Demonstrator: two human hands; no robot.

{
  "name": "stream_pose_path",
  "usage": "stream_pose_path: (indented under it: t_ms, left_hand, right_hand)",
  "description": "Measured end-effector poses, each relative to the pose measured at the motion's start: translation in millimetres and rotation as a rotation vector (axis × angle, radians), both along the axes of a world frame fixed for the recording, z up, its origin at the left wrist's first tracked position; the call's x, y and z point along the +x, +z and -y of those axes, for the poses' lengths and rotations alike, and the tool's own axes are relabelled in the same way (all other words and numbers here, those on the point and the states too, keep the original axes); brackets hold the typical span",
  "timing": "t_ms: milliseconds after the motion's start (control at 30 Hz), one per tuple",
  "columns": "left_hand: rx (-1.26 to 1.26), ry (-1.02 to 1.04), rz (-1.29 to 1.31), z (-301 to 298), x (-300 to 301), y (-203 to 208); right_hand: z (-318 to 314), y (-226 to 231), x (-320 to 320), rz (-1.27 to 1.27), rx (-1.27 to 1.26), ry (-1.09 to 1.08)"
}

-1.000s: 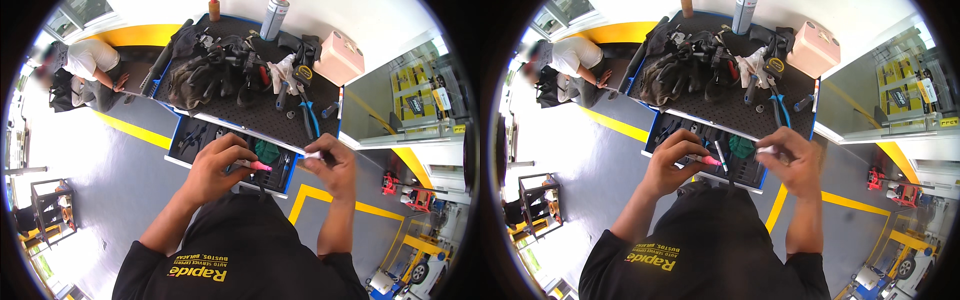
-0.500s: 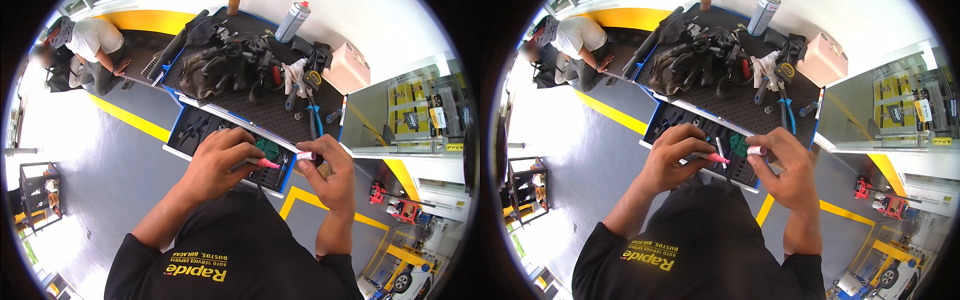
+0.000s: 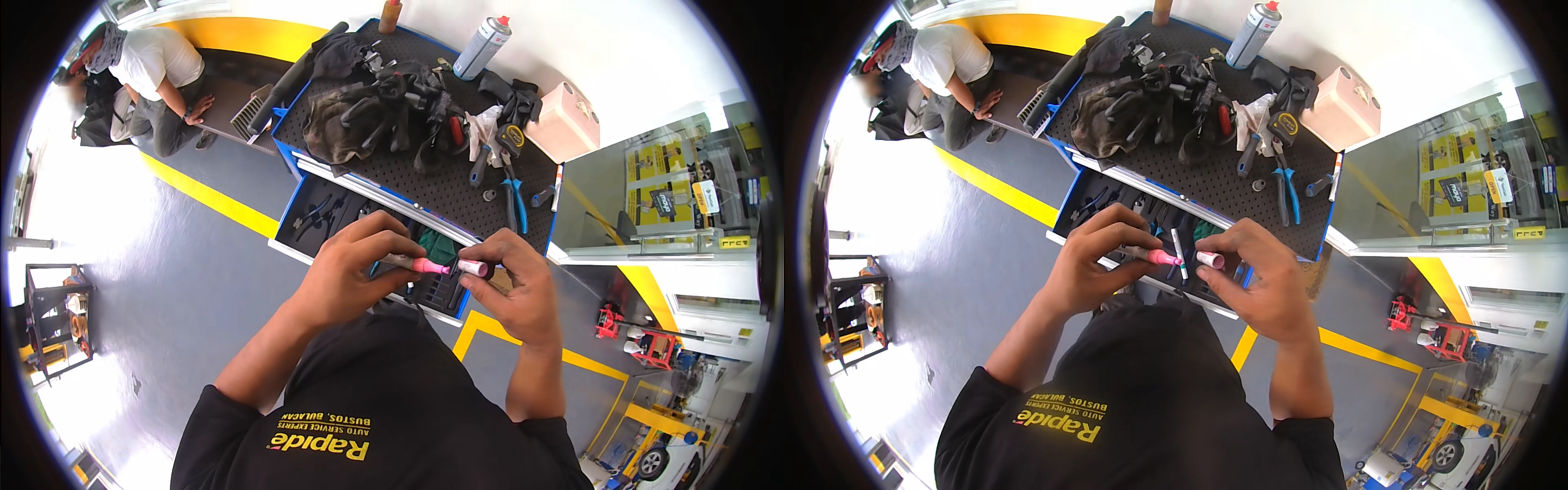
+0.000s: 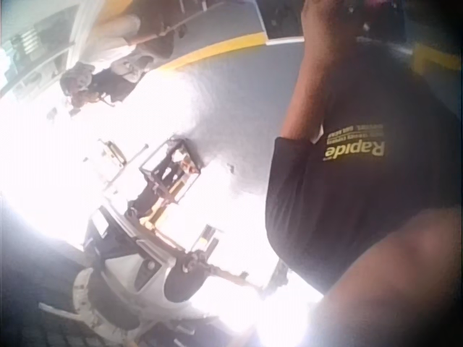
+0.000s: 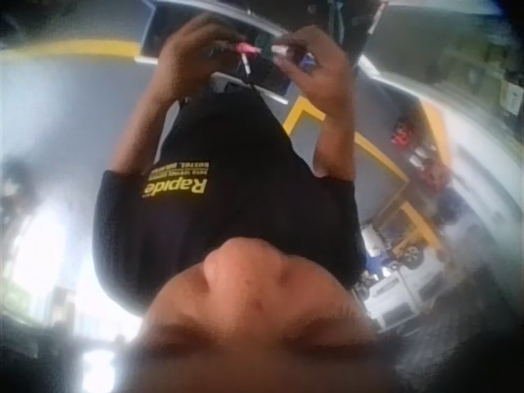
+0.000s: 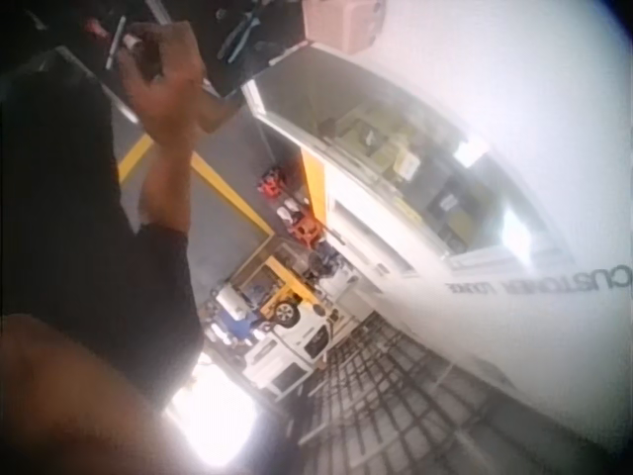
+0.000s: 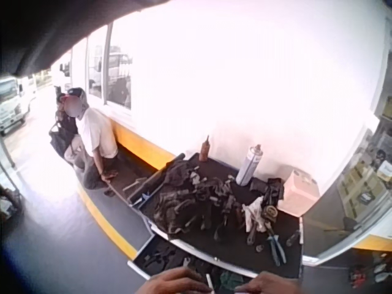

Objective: The person retrieves a pink paint marker from a tool chest, removes the cap, and walks to a vehicle on a lift. They then mark several spots on the brake caliper and surrounding suspension components with the marker before recapping it.

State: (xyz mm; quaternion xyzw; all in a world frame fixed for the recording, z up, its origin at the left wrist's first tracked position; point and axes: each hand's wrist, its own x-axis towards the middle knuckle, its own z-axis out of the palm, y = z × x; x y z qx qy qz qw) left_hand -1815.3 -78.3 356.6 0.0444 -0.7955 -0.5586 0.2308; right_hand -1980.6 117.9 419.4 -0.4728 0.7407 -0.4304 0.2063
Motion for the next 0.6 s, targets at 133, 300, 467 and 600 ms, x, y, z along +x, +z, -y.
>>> stream_pose_path:
  t_ms: [133, 300, 467, 600]
  left_hand:
    - [0.019, -0.009, -0.012, 3.7, 6.3, 0.1]
    - [0.031, -0.015, 0.015, 8.1, 15.1, 1.4]
    - [0.019, -0.022, 0.042, 13.5, 27.0, 5.0]
    - [-0.004, -0.020, 0.035, 18.3, 35.8, 6.4]
  right_hand:
    - [5.1, -0.7, 6.5, -0.040, -0.065, -0.012]
    - [10.6, 3.2, 12.6, -0.039, 0.012, 0.029]
    - [18.7, 11.0, 22.6, -0.094, -0.034, 0.038]
    - [26.9, 19.6, 28.1, -0.244, -0.084, 0.090]
